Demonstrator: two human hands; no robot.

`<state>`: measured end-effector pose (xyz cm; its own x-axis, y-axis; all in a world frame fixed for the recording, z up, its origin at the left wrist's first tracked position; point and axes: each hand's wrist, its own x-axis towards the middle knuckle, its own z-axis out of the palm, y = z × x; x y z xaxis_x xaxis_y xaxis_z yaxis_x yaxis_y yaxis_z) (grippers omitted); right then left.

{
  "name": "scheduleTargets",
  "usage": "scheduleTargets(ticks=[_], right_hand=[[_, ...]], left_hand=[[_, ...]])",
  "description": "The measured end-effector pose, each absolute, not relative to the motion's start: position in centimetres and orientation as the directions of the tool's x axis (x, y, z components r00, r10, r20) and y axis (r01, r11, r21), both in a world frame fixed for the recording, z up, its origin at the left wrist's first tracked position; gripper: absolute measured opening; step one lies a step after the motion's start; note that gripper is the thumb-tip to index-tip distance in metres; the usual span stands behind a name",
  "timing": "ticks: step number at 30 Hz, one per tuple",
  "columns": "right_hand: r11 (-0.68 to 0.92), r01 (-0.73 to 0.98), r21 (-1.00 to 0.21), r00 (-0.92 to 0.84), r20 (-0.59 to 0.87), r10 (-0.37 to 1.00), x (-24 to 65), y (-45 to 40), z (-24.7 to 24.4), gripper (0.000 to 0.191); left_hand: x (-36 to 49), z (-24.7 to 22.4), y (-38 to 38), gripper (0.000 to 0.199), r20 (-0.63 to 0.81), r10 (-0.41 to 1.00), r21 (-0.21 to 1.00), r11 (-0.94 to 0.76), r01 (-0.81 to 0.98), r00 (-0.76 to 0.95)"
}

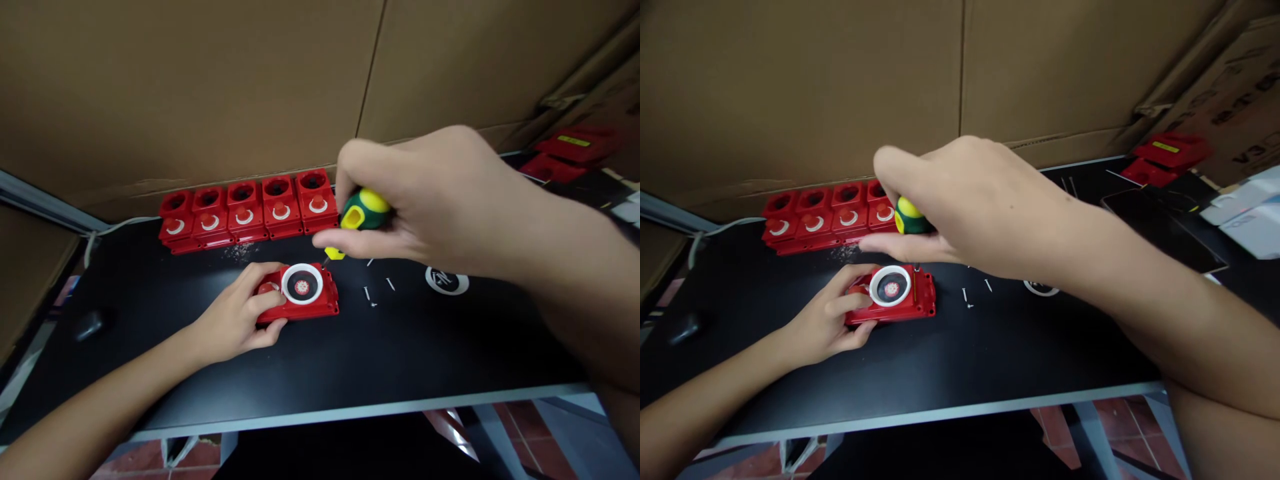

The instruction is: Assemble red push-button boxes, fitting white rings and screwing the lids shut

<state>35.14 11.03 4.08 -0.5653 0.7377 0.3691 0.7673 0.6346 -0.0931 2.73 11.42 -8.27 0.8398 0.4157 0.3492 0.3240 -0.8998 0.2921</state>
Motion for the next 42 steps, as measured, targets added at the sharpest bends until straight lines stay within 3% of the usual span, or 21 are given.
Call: scheduleTargets(ticks=[2, 6, 13, 23, 27, 32, 35, 42], right_hand=[[0.724, 0.667, -0.175, -0.656, 0.323, 0.682, 36.3, 11.2, 4.6, 0.05], [0.786, 0.525, -0.327, -0.711, 0.34, 0.616, 38.5, 11.2, 5.9, 0.026], [0.74, 0.516, -0.431, -0.709, 0.27, 0.651, 38.5, 11.2, 6.6, 0.031], [0.658, 0.625, -0.42, -0.54, 0.376, 0.753, 36.4, 10.9, 5.9, 0.021], [0.601, 0.638, -0.482, -0.452, 0.397, 0.799, 35.3, 10.9, 5.6, 0.033], [0.57, 0.734, -0.369, -0.372, 0.483, 0.793, 34.6, 10.7, 5.0, 0.043], [0.579, 0.731, -0.36, -0.42, 0.431, 0.798, 34.9, 10.6, 4.9, 0.042], [0.7, 0.518, -0.491, -0.676, 0.267, 0.687, 36.8, 10.7, 6.4, 0.03]], left_hand=[[2.8, -8.2, 11.5, 0.02, 0.355, 0.414, 0.293, -0.9, 0.321, 0.838], [2.9, -8.2, 11.6, 0.027, 0.383, 0.406, 0.305, -0.904, 0.301, 0.83], [3.0, -8.3, 11.5, 0.025, 0.378, 0.399, 0.277, -0.91, 0.309, 0.836], [2.9, -8.4, 11.5, 0.02, 0.358, 0.412, 0.282, -0.903, 0.324, 0.838], [2.7, -8.5, 11.5, 0.024, 0.349, 0.422, 0.289, -0.898, 0.333, 0.837], [2.7, -8.4, 11.5, 0.02, 0.341, 0.414, 0.263, -0.904, 0.337, 0.844], [2.6, -8.4, 11.5, 0.022, 0.348, 0.413, 0.268, -0.904, 0.333, 0.842], [2.8, -8.1, 11.5, 0.018, 0.342, 0.411, 0.274, -0.904, 0.328, 0.845]])
